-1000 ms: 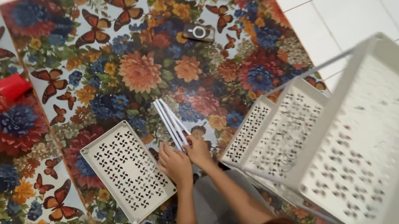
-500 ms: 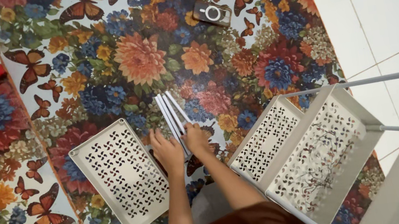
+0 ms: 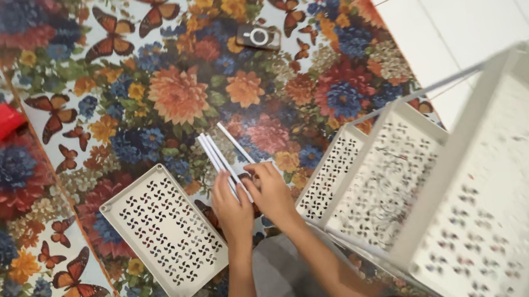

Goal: The person assembles a white plastic storage rack by inserting metal poles into the corners of perforated trays. They stack the trays and secure them with the poles to form a multi-tiered unit.

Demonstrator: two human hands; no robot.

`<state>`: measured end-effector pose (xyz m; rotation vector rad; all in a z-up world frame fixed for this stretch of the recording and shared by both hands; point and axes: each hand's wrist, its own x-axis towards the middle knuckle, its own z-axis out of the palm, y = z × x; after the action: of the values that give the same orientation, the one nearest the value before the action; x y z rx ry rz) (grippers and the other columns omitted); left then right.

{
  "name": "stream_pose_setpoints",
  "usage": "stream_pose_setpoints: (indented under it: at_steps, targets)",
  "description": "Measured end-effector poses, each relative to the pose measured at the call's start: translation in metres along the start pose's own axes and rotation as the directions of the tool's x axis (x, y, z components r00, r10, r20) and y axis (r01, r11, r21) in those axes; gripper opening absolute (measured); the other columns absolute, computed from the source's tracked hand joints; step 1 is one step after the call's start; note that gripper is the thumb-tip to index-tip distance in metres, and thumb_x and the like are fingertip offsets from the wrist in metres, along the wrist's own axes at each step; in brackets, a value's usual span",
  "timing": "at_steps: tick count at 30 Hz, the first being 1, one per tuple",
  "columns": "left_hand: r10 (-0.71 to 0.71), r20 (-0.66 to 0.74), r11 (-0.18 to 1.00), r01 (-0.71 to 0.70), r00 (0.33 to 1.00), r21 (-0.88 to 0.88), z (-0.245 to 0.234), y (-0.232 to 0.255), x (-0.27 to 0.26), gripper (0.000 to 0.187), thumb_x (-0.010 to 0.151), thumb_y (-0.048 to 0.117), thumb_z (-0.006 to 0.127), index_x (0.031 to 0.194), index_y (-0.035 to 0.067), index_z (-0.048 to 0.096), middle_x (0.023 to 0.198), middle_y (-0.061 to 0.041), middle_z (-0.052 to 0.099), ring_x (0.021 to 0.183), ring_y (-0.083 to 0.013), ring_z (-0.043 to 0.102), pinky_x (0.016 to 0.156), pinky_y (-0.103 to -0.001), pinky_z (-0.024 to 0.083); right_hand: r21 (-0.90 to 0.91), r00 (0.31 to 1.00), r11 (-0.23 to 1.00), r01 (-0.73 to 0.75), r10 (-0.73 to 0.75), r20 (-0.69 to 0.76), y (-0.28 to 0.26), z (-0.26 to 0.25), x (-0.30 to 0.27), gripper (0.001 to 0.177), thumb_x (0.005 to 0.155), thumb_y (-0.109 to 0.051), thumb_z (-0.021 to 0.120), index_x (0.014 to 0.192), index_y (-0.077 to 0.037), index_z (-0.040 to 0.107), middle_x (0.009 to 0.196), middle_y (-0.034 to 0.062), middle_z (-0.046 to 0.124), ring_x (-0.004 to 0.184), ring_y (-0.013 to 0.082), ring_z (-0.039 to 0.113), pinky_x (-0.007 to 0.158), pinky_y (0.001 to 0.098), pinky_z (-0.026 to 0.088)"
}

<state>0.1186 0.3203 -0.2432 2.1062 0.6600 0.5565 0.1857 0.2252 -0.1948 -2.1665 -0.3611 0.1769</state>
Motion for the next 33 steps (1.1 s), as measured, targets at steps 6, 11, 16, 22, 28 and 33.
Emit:
stream_pose_setpoints:
  at_steps: [6, 11, 16, 22, 28, 33]
  targets:
    - [0.183, 0.151, 0.895, -0.101, 0.972, -0.434, -0.045, 0.126, -0.069, 0.051, 0.11, 0.026, 0.063, 0.149, -0.006, 0.062, 0.144, -0.024, 0.07, 0.129, -0.0431, 0.072, 0.107, -0.049, 0.058, 0.141, 0.957, 0.953, 0.268, -0.247, -0.152, -0.117, -0.144, -0.088, 0.025, 0.103, -0.005, 0.079, 0.127, -0.002, 0.075, 0.126, 0.0159, 0.073, 0.107, 0.0333, 0.075, 0.094, 0.0391, 0.061]
    - [0.458, 0.202, 0.714, -0.223, 0.866, -0.663, -0.069, 0.202, -0.111, 0.057, 0.123, 0.042, 0.046, 0.155, -0.002, 0.065, 0.16, -0.023, 0.069, 0.15, -0.0413, 0.066, 0.125, -0.047, 0.05, -0.085, 0.826, 0.855, 0.512, -0.517, -0.224, -0.148, -0.235, -0.169, 0.032, 0.096, -0.001, 0.083, 0.127, -0.004, 0.077, 0.125, 0.0138, 0.072, 0.116, 0.0317, 0.074, 0.101, 0.0398, 0.061]
    - [0.492, 0.235, 0.747, -0.268, 0.838, -0.608, -0.06, 0.234, -0.135, 0.061, 0.121, 0.037, 0.054, 0.164, -0.007, 0.049, 0.166, -0.03, 0.054, 0.156, -0.0472, 0.05, 0.128, -0.051, 0.037, -0.523, 0.685, 0.753, 0.399, -0.624, -0.376, -0.143, -0.283, -0.215, 0.039, 0.089, -0.003, 0.084, 0.125, -0.011, 0.076, 0.125, 0.0092, 0.072, 0.12, 0.0329, 0.071, 0.104, 0.0461, 0.057]
    - [0.309, 0.468, 0.853, -0.023, 0.828, -0.522, -0.024, 0.229, -0.156, 0.05, 0.115, 0.028, 0.057, 0.158, 0.001, 0.057, 0.131, -0.018, 0.078, 0.117, -0.0327, 0.077, 0.099, -0.042, 0.058, -0.715, 0.762, 0.666, 0.212, -0.571, -0.305, -0.124, -0.311, -0.231, 0.038, 0.087, -0.013, 0.08, 0.125, -0.013, 0.077, 0.109, 0.001, 0.075, 0.103, 0.0209, 0.072, 0.095, 0.042, 0.053]
    - [0.369, 0.363, 0.709, -0.006, 0.856, -0.705, 0.026, 0.197, -0.167, 0.032, 0.122, 0.027, 0.053, 0.128, 0.0, 0.068, 0.107, -0.007, 0.071, 0.099, -0.0149, 0.064, 0.088, -0.033, 0.055, -0.761, 0.687, 0.62, 0.194, -0.639, -0.346, -0.106, -0.313, -0.23, 0.02, 0.089, -0.022, 0.087, 0.104, -0.017, 0.074, 0.092, -0.0024, 0.068, 0.088, 0.0184, 0.066, 0.081, 0.0387, 0.048]
    - [0.404, 0.405, 0.462, 0.199, 0.82, -0.864, 0.06, 0.174, -0.162, 0.034, 0.12, 0.032, 0.065, 0.125, -0.001, 0.068, 0.112, -0.001, 0.073, 0.106, -0.0081, 0.065, 0.092, -0.029, 0.054, -0.743, 0.679, 0.626, 0.237, -0.653, -0.334, -0.098, -0.324, -0.224, 0.022, 0.087, -0.027, 0.091, 0.097, -0.019, 0.073, 0.085, -0.004, 0.061, 0.082, 0.0173, 0.063, 0.073, 0.037, 0.046]
